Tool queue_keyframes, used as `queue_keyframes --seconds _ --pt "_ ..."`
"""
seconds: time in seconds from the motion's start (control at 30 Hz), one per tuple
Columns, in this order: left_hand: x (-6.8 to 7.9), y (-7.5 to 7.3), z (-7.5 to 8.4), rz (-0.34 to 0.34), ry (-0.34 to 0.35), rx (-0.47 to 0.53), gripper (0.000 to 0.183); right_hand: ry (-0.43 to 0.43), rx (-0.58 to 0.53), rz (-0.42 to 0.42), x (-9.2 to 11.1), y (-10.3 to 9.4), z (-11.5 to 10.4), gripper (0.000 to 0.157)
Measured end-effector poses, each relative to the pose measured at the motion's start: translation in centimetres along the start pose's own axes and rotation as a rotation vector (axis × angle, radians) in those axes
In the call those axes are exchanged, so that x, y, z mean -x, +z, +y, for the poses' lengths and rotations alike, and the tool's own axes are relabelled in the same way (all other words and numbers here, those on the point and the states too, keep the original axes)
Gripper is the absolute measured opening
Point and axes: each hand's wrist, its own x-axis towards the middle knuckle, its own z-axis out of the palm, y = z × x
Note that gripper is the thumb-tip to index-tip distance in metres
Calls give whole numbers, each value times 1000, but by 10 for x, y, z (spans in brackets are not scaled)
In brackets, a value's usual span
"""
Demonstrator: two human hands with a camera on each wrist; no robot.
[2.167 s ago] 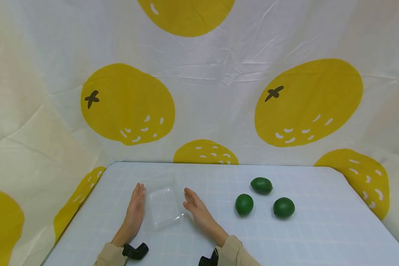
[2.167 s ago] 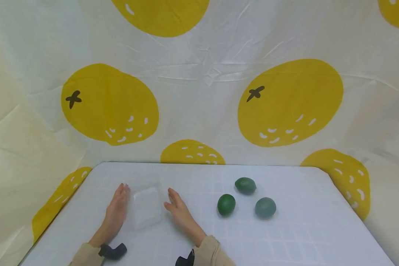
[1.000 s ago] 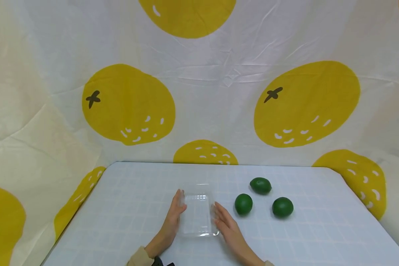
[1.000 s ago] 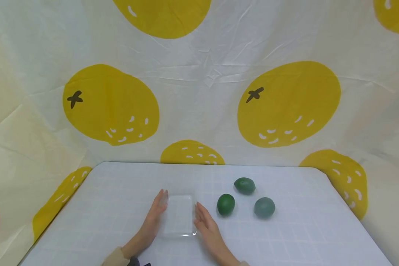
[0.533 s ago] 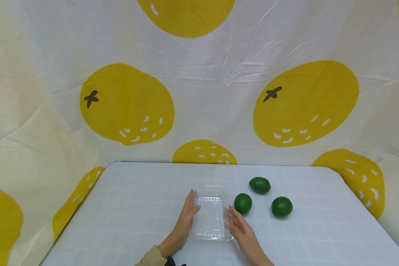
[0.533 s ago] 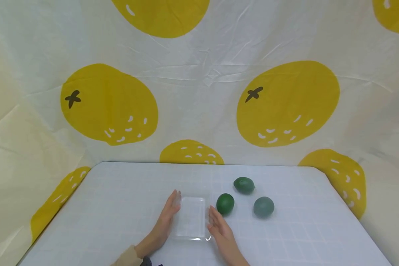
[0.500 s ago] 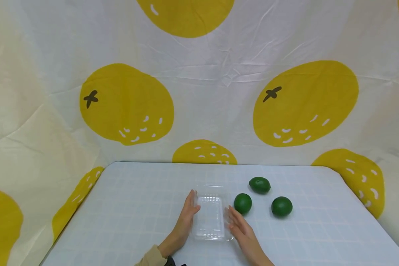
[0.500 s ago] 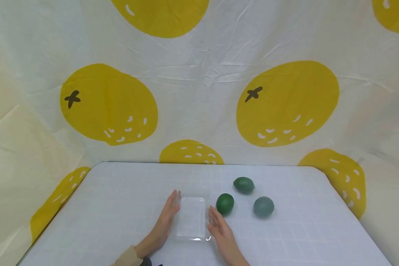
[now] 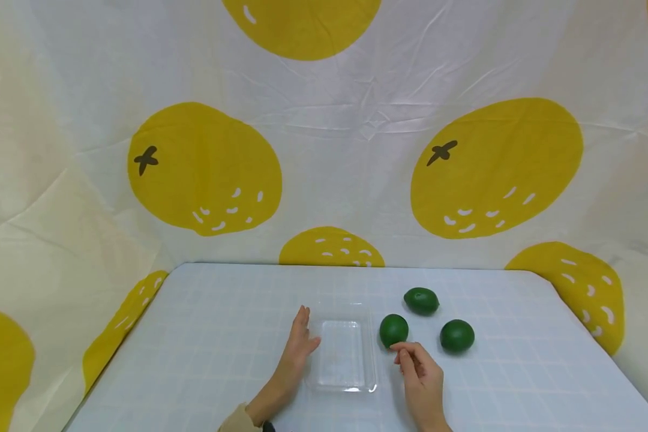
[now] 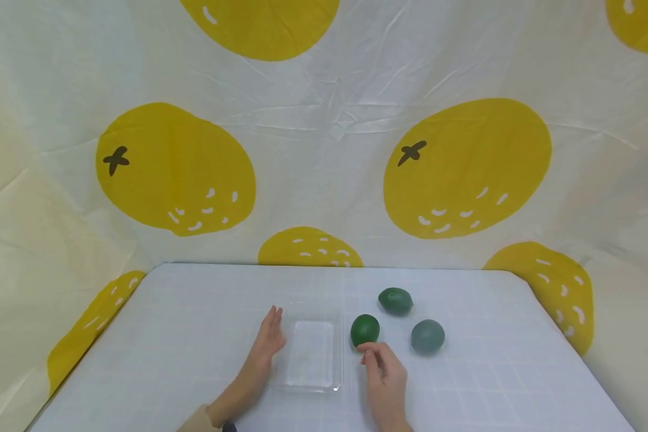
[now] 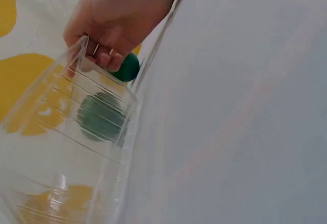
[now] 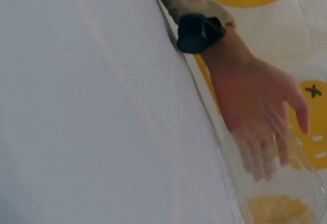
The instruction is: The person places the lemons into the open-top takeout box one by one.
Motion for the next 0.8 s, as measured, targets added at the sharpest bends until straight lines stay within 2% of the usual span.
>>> queue_keyframes --seconds 0.1,0.27,0.33,0.4,0.53,0.67,0.8 --pt "7 -8 7 -2 103 -222 77 -140 71 29 -11 -3 -4 25" --pt "18 -20 20 -19 347 -764 84 -324 144 80 -30 -3 1 26" --pt "20 -21 25 -21 424 -958 89 -361 160 88 -36 -1 11 27" --pt "22 -20 30 -29 460 -1102 95 -355 170 72 -41 0 21 28" --pt "25 -12 35 -72 445 -1269 106 -243 198 -10 -47 0 37 33" --pt "26 -4 32 -99 382 -1318 112 -129 219 -97 -48 -2 43 38" --pt "27 0 26 -115 330 -1320 116 -4 244 -212 -46 -3 45 40"
